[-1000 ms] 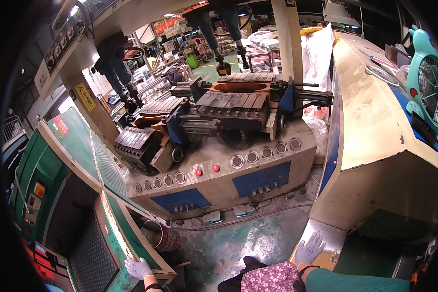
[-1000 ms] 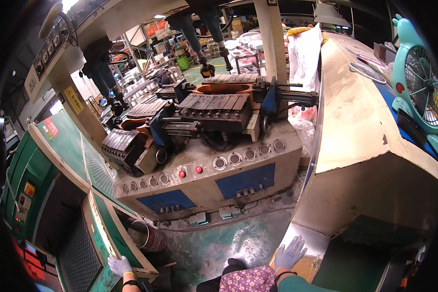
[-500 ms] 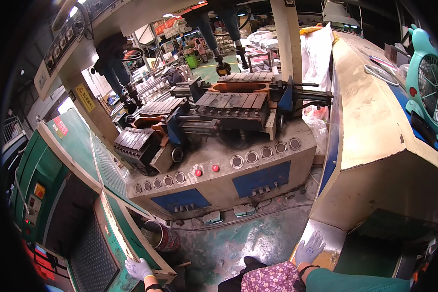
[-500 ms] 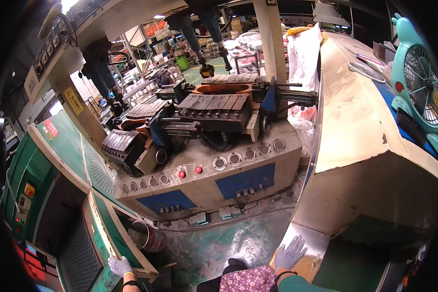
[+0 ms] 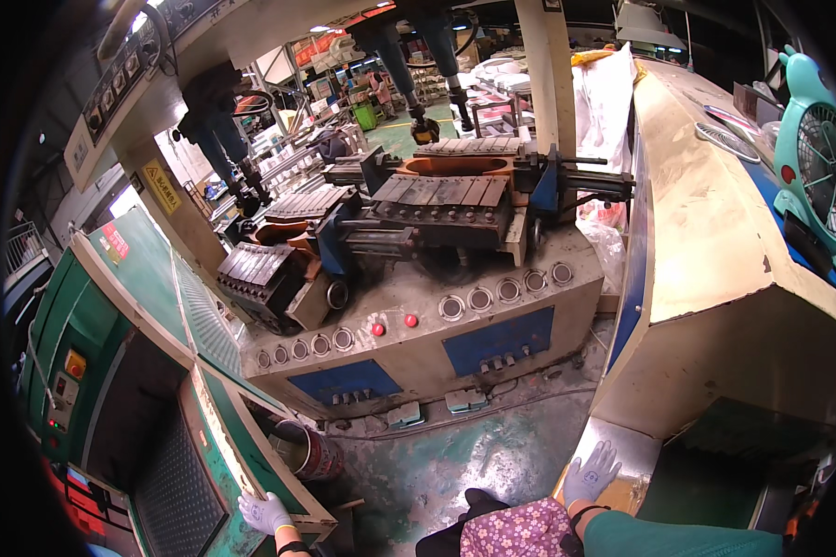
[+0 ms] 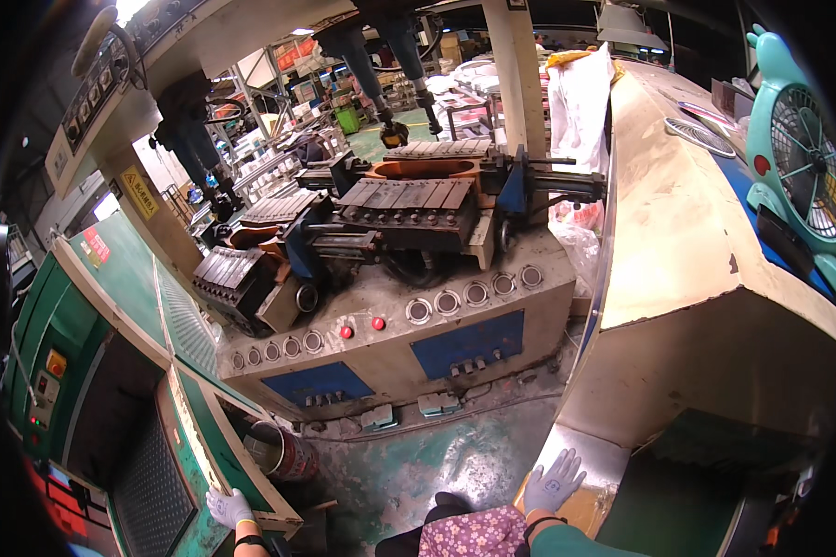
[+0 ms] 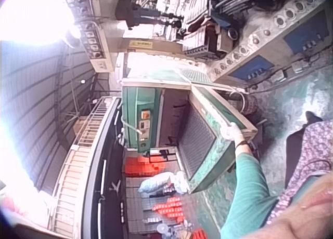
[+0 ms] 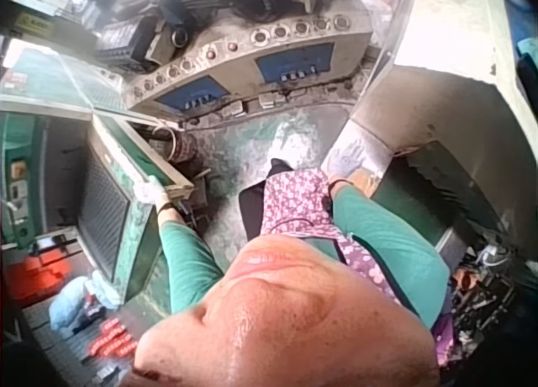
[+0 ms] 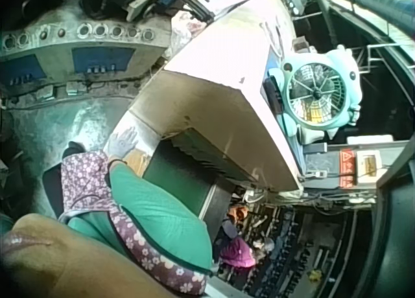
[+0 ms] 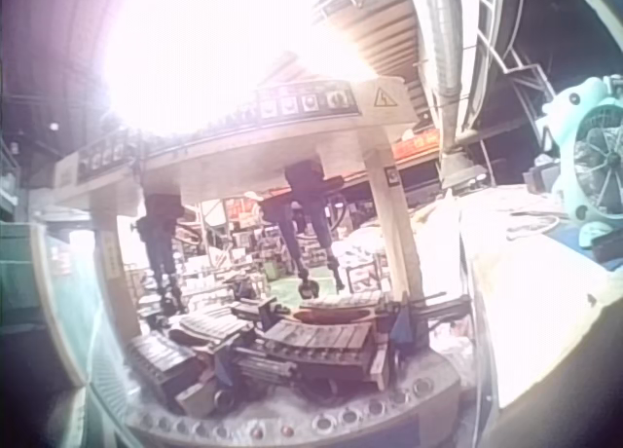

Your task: Feeding material into a large piece of footwear manufacturing equipment at a workstation.

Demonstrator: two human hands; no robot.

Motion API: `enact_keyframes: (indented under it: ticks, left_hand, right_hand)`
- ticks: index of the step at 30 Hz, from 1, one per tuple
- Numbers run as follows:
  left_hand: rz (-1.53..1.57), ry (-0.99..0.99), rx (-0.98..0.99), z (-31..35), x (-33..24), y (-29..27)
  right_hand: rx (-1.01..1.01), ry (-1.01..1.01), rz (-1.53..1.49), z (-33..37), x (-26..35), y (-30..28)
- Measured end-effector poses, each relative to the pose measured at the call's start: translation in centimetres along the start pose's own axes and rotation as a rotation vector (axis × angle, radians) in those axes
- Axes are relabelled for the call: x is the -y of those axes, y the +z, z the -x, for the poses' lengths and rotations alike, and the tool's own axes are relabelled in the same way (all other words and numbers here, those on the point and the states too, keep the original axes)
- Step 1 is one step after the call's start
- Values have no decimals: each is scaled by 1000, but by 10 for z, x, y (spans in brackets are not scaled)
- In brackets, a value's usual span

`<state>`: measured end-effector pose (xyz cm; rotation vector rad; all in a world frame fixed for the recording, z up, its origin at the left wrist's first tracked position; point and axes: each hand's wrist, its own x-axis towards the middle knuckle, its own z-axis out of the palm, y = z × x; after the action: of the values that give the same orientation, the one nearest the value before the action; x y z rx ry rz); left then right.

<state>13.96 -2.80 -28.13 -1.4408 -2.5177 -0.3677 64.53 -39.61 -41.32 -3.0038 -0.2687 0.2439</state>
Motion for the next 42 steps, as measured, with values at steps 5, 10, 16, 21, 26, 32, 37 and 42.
enact_keyframes:
  ticks: [5,10,16,21,26,32,37,42]
  left_hand:
    - [0,15,-8,1,-6,0]
    - [-3,0,10,2,-7,-5]
    - [-12,-16,46,4,-13,-11]
    - [-10,-17,52,3,-12,-11]
    - [-7,-15,53,4,-12,-12]
    - [0,-3,29,3,-7,-7]
    - [2,3,24,3,-10,-7]
    - [-9,-4,18,1,-5,-5]
  right_hand:
    - [1,12,6,0,-2,-3]
    - [-22,-4,-8,0,-3,0]
    - [-48,-15,-11,-2,-6,7]
    - [-60,-14,-30,-1,-6,7]
    - [-55,-12,-23,-1,-5,5]
    - [-49,-12,-7,-1,-5,6]
    - [-35,-7,-8,-2,-6,7]
    - [-27,-15,-14,-2,-4,7]
